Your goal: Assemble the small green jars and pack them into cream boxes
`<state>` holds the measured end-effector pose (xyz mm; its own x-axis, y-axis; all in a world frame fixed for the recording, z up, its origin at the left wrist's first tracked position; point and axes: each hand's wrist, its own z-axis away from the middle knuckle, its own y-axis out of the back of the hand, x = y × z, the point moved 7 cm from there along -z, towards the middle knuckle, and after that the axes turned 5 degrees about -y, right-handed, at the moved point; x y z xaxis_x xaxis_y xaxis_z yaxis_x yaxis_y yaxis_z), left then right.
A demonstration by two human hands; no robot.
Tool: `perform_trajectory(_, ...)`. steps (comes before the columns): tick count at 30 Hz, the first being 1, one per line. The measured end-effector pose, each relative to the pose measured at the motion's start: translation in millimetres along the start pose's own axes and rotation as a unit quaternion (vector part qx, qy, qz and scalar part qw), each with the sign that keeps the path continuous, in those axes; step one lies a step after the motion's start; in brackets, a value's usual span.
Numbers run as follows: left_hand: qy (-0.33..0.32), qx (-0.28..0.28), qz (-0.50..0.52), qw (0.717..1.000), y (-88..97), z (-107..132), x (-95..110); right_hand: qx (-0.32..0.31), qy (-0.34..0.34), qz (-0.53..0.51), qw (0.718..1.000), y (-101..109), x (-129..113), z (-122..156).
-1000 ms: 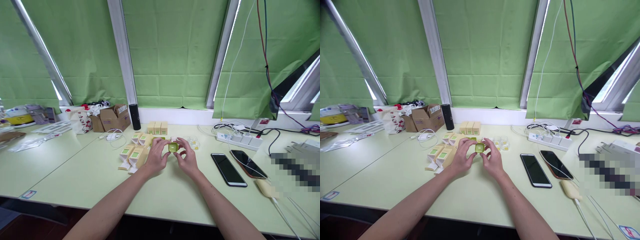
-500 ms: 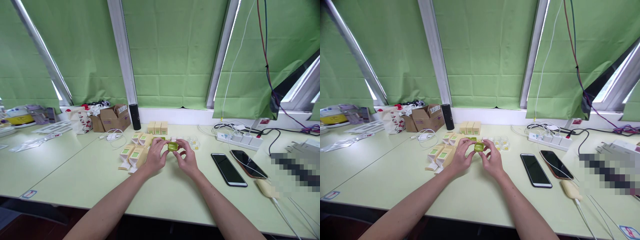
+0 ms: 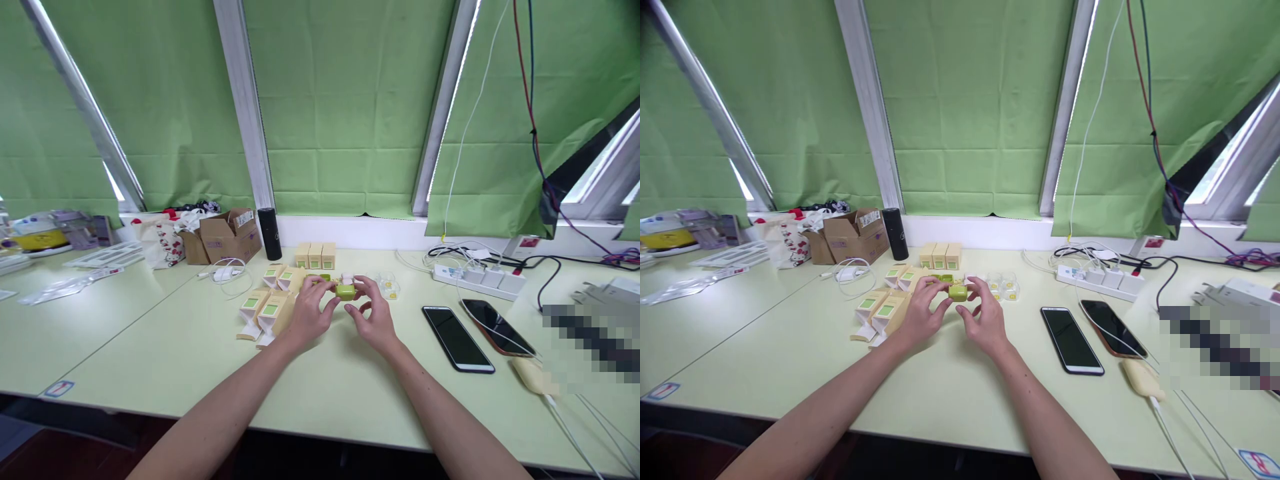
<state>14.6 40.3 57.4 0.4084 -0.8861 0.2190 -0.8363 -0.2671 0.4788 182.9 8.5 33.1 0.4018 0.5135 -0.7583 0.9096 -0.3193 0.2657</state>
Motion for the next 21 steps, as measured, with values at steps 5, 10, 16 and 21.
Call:
perform_trajectory(5, 0.036, -0.001, 0.009, 0.999, 0.3, 0, -4, 0.003, 0.002, 0.017, 1.0, -2, 4, -2)
perform_trajectory(10, 0.07, -0.013, 0.019, 0.997, -3.1, 1, -10, -0.003, 0.009, 0.024, 1.0, -5, 5, -2)
perform_trajectory(16, 0.083, -0.015, 0.01, 0.996, -4.0, 2, -11, -0.014, -0.009, 0.012, 1.0, -7, 7, -2)
perform_trajectory(21, 0.087, -0.018, 0.001, 0.996, -4.3, 2, -12, -0.025, -0.012, -0.002, 1.0, -9, 8, -2)
